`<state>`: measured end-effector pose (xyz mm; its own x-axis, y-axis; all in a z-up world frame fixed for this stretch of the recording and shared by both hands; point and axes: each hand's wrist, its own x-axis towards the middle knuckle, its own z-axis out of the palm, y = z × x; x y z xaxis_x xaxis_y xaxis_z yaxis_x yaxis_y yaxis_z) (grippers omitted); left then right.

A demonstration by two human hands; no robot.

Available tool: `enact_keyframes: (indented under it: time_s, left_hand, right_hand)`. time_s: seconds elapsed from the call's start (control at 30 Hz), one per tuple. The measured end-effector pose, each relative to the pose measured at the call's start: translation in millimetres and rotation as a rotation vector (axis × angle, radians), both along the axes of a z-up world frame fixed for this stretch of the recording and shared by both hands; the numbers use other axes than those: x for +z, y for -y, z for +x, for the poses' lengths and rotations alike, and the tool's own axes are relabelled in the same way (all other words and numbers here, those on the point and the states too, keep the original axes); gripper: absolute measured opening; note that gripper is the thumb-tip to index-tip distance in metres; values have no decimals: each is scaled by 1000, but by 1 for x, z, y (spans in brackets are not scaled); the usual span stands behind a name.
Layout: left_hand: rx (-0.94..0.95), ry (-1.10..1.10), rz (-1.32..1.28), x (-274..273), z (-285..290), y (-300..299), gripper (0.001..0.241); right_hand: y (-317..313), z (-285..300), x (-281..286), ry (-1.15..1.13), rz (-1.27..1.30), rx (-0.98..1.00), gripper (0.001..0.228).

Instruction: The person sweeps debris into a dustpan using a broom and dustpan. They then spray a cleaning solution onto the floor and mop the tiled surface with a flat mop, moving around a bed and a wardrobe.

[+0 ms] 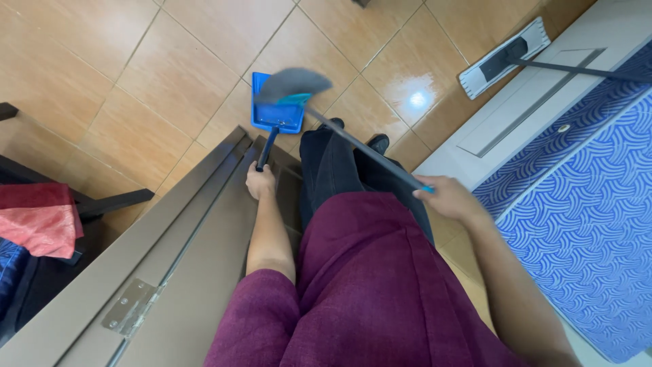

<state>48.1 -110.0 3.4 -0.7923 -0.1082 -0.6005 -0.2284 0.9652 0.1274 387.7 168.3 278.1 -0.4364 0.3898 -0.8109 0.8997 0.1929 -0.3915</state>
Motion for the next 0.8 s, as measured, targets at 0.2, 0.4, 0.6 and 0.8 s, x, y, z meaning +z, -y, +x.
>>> enact_keyframes:
  time_s: [0.2,0.4,0.6,0.8]
  left_hand:
    - [96,17,10,26,-6,-1,48]
    - [160,-31,4,12,-2,12,46]
    - [182,44,29,-27,1,26,52]
    - [502,317,164,-30,-10,21,56]
  right_hand:
    - [-53,-9,126,220,106,17,54]
    - [-52,-39,123,146,131,64,49]
    - [21,-80,-27,87,70,158,33]
    - [-37,-58,55,91,-32,134,49]
